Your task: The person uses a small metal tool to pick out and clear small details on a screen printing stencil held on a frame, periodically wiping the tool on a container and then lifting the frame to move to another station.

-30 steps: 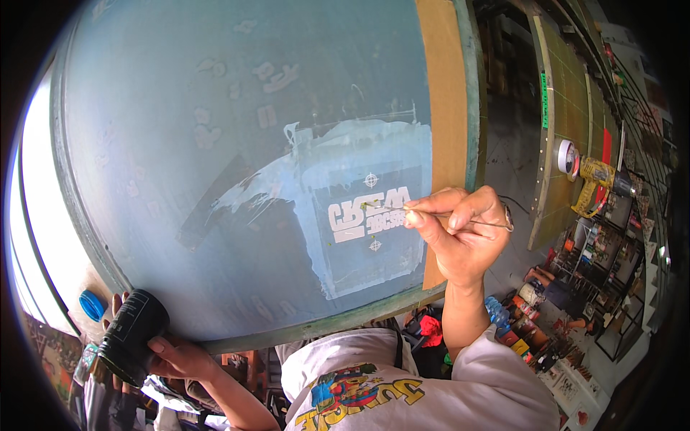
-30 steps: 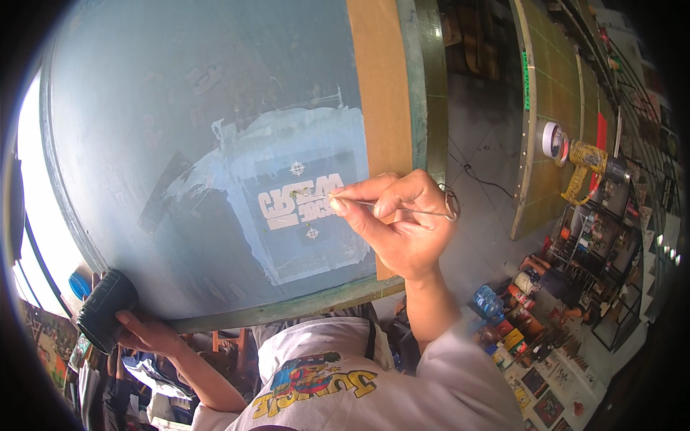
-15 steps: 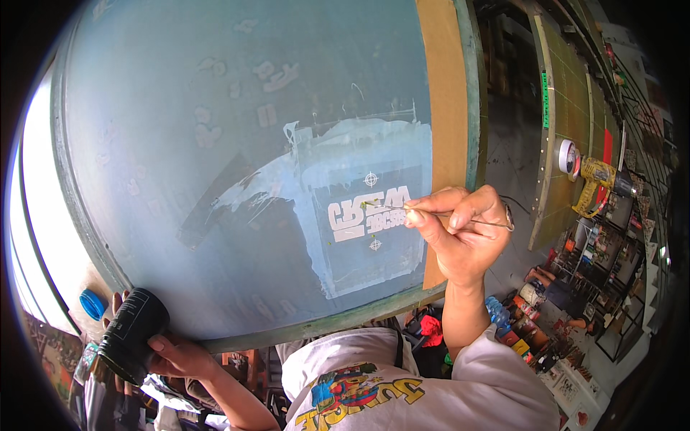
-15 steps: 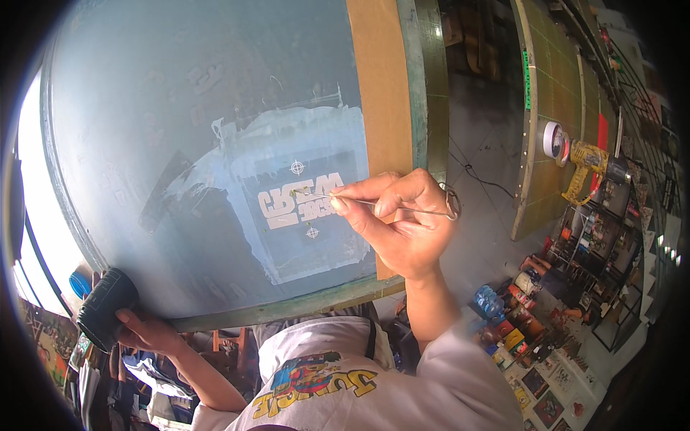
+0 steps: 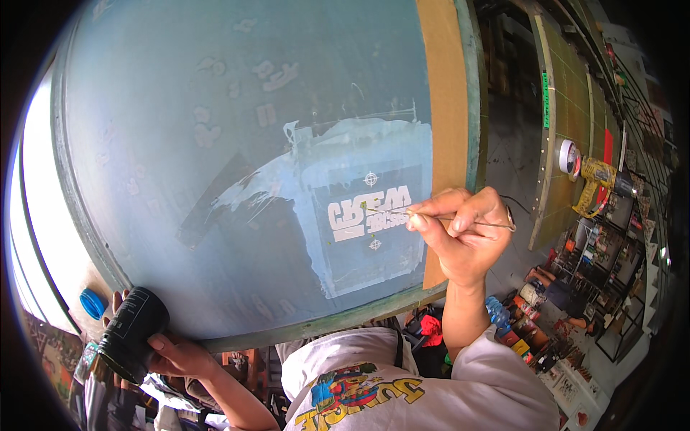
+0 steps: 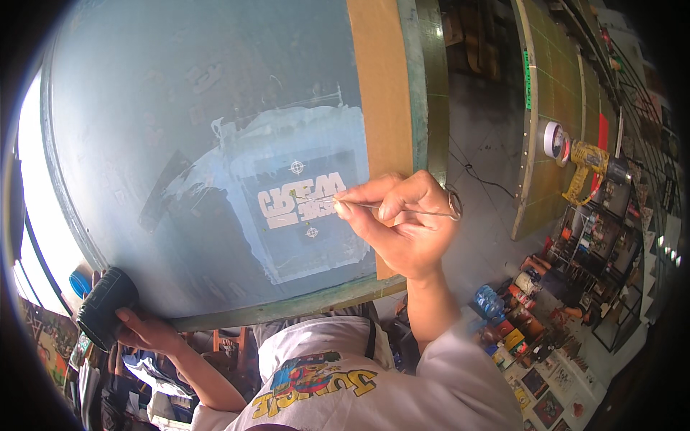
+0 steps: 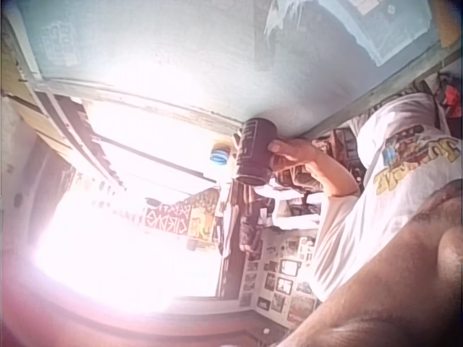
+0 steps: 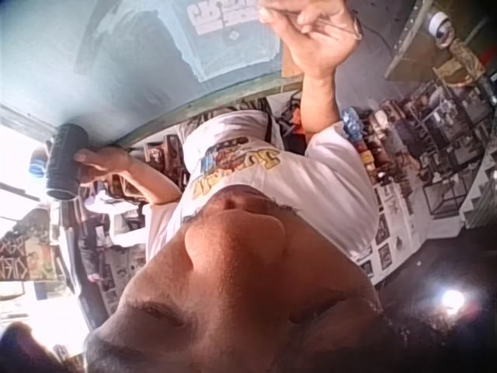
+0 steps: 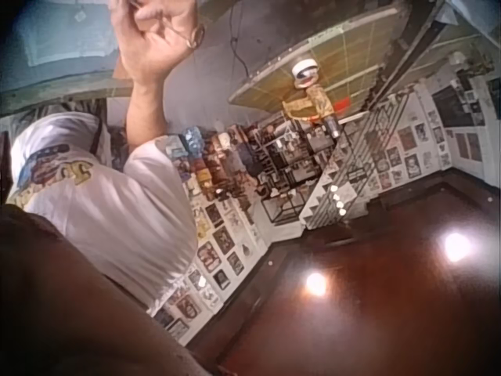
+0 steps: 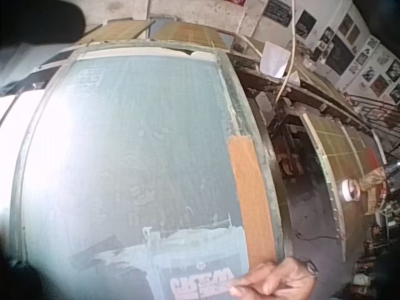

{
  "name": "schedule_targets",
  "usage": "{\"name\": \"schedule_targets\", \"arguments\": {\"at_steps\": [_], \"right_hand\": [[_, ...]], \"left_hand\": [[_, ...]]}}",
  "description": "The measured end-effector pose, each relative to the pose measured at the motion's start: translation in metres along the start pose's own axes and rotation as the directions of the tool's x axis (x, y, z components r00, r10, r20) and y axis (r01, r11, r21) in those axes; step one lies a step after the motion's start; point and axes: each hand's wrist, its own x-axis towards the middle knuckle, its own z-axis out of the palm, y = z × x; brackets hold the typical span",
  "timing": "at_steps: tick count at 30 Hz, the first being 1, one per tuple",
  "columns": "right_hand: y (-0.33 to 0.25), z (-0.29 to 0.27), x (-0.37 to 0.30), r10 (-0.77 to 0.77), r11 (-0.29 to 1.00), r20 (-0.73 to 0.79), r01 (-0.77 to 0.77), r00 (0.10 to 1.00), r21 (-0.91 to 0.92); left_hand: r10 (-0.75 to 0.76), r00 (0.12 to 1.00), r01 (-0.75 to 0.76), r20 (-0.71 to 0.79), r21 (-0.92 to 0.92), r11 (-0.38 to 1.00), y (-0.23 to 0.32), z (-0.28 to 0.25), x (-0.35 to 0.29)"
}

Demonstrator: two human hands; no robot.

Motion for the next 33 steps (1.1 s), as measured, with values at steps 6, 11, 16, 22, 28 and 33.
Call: {"name": "schedule_targets", "arguments": {"at_steps": [6,11,16,22,28,33], "right_hand": [[-0.0014,0.0012,0.0011,0.002,1.000,0.018,-0.001,1.000,-0.023],[-0.0013,0.0024,0.0023,-0.008,0.999,0.025,0.009,1.000,-0.035],[-0.0014,0.0019,0.0025,-0.011,0.999,0.031,0.013,0.999,-0.042],[0.0004,-0.0009,-0.0004,0.006,1.000,0.014,-0.006,1.000,0.012],[-0.0007,-0.0010,0.0005,0.001,1.000,0.032,0.000,0.999,-0.007],[-0.0015,-0.0002,0.0008,0.005,1.000,0.043,-0.005,0.999,-0.017]], "left_hand": [[-0.039,0.999,0.036,-0.034,-0.082,0.996,-0.0025,-0.0005,-0.0028],[-0.010,1.000,0.009,-0.017,-0.047,0.999,-0.0025,-0.0017,-0.0024],[0.003,1.000,-0.003,-0.009,-0.025,1.000,0.0008,0.0009,-0.0011],[-0.023,0.997,0.023,-0.073,-0.005,1.000,0.0017,0.0047,-0.0015],[-0.001,0.999,-0.001,-0.032,-0.035,0.999,-0.0010,0.0010,-0.0018],[-0.013,1.000,0.012,-0.022,-0.052,0.999,-0.0009,0.0006,-0.0015]]}}
